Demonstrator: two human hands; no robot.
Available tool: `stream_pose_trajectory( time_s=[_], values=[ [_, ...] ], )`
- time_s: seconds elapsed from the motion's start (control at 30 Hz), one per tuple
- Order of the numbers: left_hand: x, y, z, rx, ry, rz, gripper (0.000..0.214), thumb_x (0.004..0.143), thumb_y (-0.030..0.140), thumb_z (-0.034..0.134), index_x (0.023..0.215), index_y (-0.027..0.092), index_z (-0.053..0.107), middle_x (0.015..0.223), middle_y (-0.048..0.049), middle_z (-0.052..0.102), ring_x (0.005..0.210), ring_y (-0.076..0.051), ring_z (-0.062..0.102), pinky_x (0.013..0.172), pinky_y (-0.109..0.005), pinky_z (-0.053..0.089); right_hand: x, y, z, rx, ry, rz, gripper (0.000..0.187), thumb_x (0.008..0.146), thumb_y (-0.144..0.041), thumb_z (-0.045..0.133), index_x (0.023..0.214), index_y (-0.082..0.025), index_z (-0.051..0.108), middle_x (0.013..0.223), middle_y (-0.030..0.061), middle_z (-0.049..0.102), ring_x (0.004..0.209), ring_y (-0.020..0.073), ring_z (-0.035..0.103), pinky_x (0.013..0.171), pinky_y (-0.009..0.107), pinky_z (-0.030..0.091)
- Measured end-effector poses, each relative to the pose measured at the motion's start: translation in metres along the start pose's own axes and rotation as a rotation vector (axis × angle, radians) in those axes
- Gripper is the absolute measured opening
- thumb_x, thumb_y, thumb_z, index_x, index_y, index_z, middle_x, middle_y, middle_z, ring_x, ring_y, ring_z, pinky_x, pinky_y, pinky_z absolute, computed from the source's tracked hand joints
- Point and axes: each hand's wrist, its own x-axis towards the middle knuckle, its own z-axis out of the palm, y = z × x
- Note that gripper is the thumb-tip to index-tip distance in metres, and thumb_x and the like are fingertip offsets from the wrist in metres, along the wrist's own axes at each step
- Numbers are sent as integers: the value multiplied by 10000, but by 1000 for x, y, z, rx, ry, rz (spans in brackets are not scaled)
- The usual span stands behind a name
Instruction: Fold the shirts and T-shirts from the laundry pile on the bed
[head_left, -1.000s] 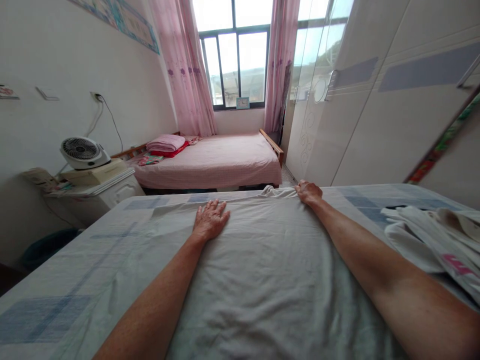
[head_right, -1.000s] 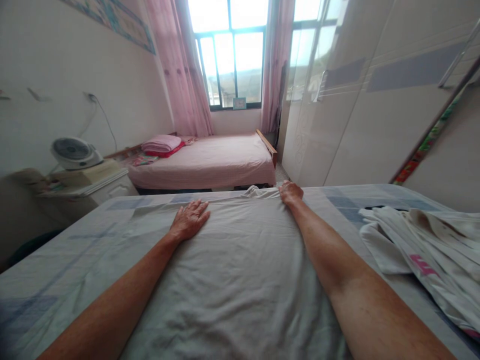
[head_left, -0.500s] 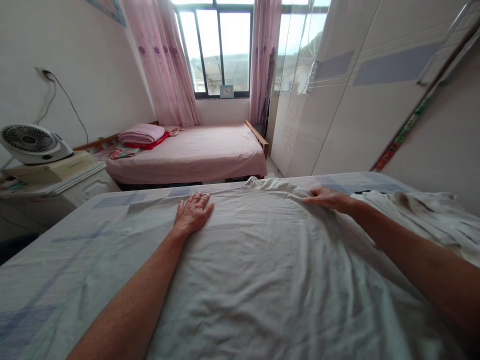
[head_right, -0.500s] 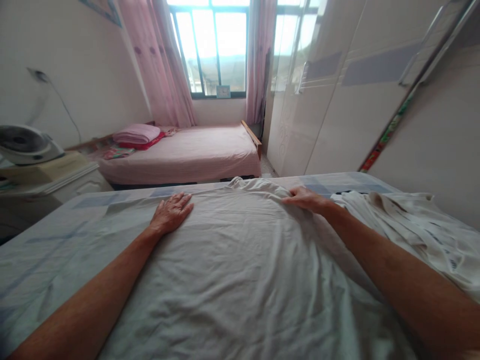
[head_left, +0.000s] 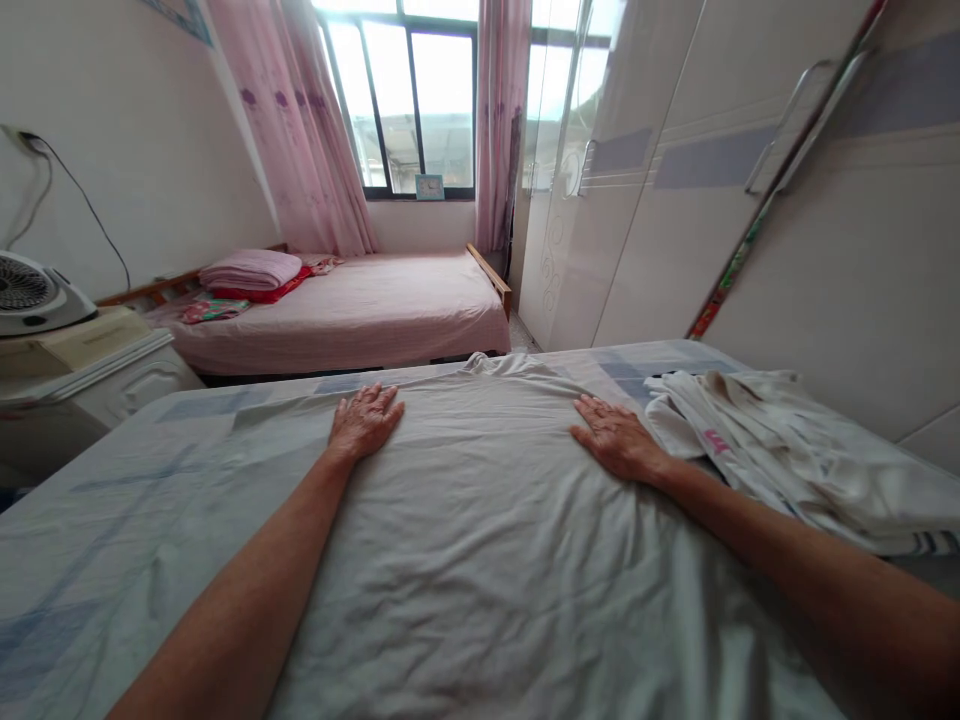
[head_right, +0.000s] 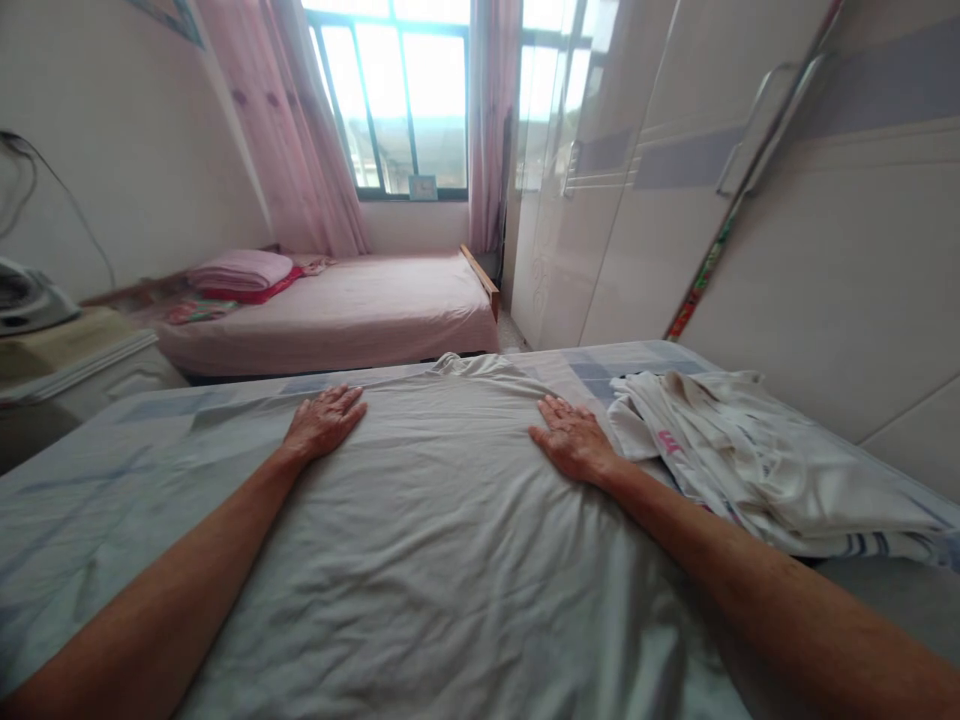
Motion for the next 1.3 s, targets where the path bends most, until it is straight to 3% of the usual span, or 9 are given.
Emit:
stream_pose_trajectory(
  time_s=[0.1, 0.2, 0.4, 0.53, 0.7, 0.83, 1.0, 1.17, 1.3],
  values=[
    [-3, 4, -12, -24, -6, -21, 572, 933, 490, 228, 1437, 244, 343, 1538, -78, 257, 1407, -267, 234, 1103, -534, 219, -15, 1, -11, -14, 17, 85, 644, 935, -471, 245, 1440, -85, 344, 1517, 149, 275, 1406, 256, 221, 1122, 442, 205],
    [-24, 12, -31, 4, 98, -23, 558, 935, 459, 282, 1437, 223, 347, 1555, -106, 190, 1418, -291, 195, 1086, -534, 246, -46, -22, -24, 48, 68, -96, 621, 935, -510, 240, 1453, -183, 341, 1531, 99, 259, 1411, 253, 205, 1119, 455, 207],
    [-143, 3, -38, 83, 45, 324, 515, 938, 492, 280, 1399, 302, 411, 1528, -47, 281, 1416, -264, 213, 1105, -518, 224, -117, -49, -15, 108, 52, -264, 619, 921, -551, 276, 1438, -224, 370, 1508, 89, 317, 1394, 257, 253, 1109, 476, 224],
    [-205, -43, -27, 79, -32, 190, 544, 941, 464, 258, 1427, 247, 371, 1518, -76, 288, 1406, -266, 242, 1100, -505, 256, -135, -13, -5, 78, 90, -85, 612, 911, -524, 302, 1397, -174, 428, 1465, 117, 391, 1357, 277, 332, 1092, 501, 251],
    [-237, -74, -40, 59, -18, 77, 559, 943, 447, 238, 1424, 202, 382, 1517, -106, 289, 1402, -271, 252, 1093, -488, 282, -149, 27, -5, 120, 158, 28, 581, 912, -446, 299, 1337, -87, 466, 1407, 190, 452, 1334, 291, 366, 1080, 485, 282],
    [-268, -83, -43, 46, -12, 139, 556, 933, 470, 246, 1424, 247, 380, 1522, -66, 286, 1407, -252, 243, 1106, -483, 264, -164, 34, -8, 238, 168, 225, 582, 884, -508, 320, 1239, -103, 540, 1390, 211, 456, 1309, 344, 378, 1023, 531, 326],
    [-279, -104, -43, 47, -48, 107, 600, 912, 481, 241, 1363, 162, 475, 1455, -110, 413, 1357, -243, 355, 1101, -423, 305, -173, 33, -19, 531, 169, 309, 425, 778, -461, 478, 1044, -167, 632, 1176, 120, 627, 1037, 264, 594, 867, 388, 460],
    [-258, -57, -56, 11, 48, 215, 586, 923, 496, 250, 1298, 157, 546, 1427, -131, 448, 1340, -249, 380, 1095, -397, 320, -172, 22, -34, 871, 124, 265, 406, 776, -490, 509, 1007, -176, 626, 924, 73, 692, 809, 211, 632, 696, 310, 482],
    [-250, -4, -45, 11, 59, 279, 538, 936, 486, 278, 1377, 235, 459, 1508, -94, 319, 1400, -273, 258, 1101, -488, 270, -165, 18, -35, 763, 215, 314, 483, 754, -464, 534, 1131, -165, 576, 931, 84, 679, 797, 206, 627, 694, 307, 471]
  ],
)
